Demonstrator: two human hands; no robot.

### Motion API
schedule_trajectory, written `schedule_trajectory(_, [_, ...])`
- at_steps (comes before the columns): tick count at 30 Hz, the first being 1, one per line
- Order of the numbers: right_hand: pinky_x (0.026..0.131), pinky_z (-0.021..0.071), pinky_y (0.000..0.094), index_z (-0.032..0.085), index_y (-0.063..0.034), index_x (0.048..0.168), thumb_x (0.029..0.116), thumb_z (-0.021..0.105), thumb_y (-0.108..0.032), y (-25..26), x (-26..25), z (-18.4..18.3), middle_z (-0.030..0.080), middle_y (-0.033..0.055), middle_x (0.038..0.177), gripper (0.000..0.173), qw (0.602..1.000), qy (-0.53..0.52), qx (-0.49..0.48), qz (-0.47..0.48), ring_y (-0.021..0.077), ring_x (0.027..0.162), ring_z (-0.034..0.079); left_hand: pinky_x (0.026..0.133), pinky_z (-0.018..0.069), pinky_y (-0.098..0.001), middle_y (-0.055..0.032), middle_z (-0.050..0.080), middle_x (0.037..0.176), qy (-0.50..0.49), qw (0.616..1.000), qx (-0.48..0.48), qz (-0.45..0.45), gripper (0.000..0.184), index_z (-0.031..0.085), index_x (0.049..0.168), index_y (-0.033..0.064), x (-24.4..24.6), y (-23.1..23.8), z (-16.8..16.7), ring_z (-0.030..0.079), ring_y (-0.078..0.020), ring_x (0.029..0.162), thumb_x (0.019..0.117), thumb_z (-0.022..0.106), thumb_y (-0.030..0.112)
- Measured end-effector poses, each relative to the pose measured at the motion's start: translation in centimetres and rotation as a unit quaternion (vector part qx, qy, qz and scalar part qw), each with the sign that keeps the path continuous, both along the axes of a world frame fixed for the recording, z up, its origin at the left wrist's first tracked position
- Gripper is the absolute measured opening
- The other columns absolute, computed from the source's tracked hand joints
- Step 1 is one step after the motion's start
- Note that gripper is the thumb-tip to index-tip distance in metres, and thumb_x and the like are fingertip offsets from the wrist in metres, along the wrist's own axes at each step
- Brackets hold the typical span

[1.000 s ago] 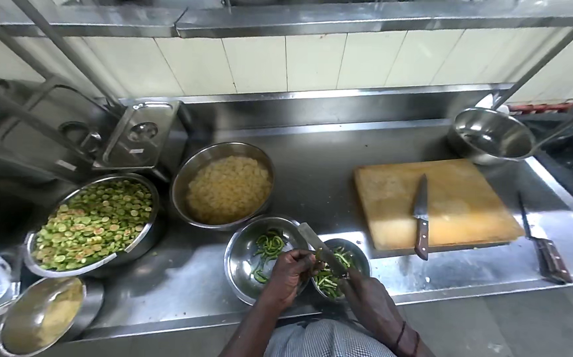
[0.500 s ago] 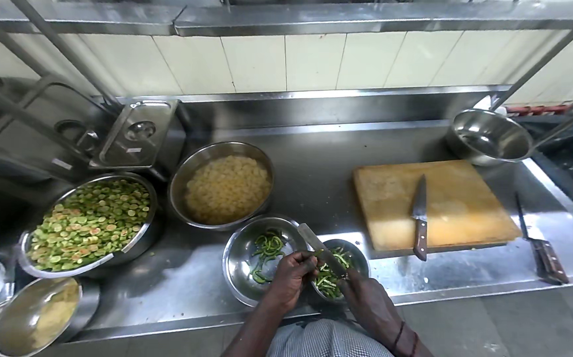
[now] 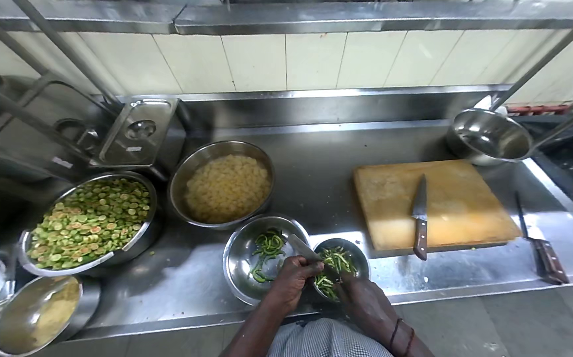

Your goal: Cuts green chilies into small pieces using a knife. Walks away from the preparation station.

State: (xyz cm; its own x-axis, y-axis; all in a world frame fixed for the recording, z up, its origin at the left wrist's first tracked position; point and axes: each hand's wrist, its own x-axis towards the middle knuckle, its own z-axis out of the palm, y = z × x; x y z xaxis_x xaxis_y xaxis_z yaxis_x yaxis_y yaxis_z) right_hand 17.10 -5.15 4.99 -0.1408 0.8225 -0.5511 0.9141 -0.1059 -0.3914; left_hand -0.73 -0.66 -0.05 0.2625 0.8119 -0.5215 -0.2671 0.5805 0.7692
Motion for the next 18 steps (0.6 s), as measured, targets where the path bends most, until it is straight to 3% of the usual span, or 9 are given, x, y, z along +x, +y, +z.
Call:
schedule_trajectory(6, [0.081,0.0541,0.0506,0.064,-0.0065,0.113,0.1074,0.044,-0.039,-0.4,0.5,-1.2,0.066,0.0131,0.085,0.039,0.996,0.044,0.047,-0.056,0.0313,0.086,0.068,0.078,0.0597,-0.0332,-0.014,0.071,0.094,-0.073,0.997,-0.008,-0.007,0.01,0.067,0.104,-0.0045,0.0,-0.3,-0.4,0.07,-0.0196,0.082,0.0945,0.067,-0.001])
schedule_trajectory(9, [0.078,0.0543,0.0503,0.063,-0.0064,0.111,0.1073,0.044,-0.041,-0.5,0.7,-1.3,0.065,0.0127,0.083,0.04,0.995,0.042,0.058,-0.066,0.0316,0.083,0.068,0.081,0.0619,-0.0381,-0.0175,0.073,0.091,-0.075,0.997,-0.02,0.021,0.005,0.067,0.096,-0.0059,0.1,-0.6,-0.3,0.073,-0.0249,0.082,0.0971,0.064,-0.001])
schedule_trajectory(18, [0.082,0.0538,0.0521,0.062,-0.0051,0.117,0.108,0.043,-0.038,-0.5,0.5,-1.1,0.066,0.0158,0.089,0.039,0.999,0.026,0.015,-0.031,0.0344,0.089,0.068,0.075,0.0624,-0.0373,-0.0146,0.071,0.083,-0.074,0.996,-0.058,0.007,0.008,0.064,0.09,-0.0047,1.2,-1.2,-0.3,0.072,-0.0221,0.074,0.0949,0.068,0.0])
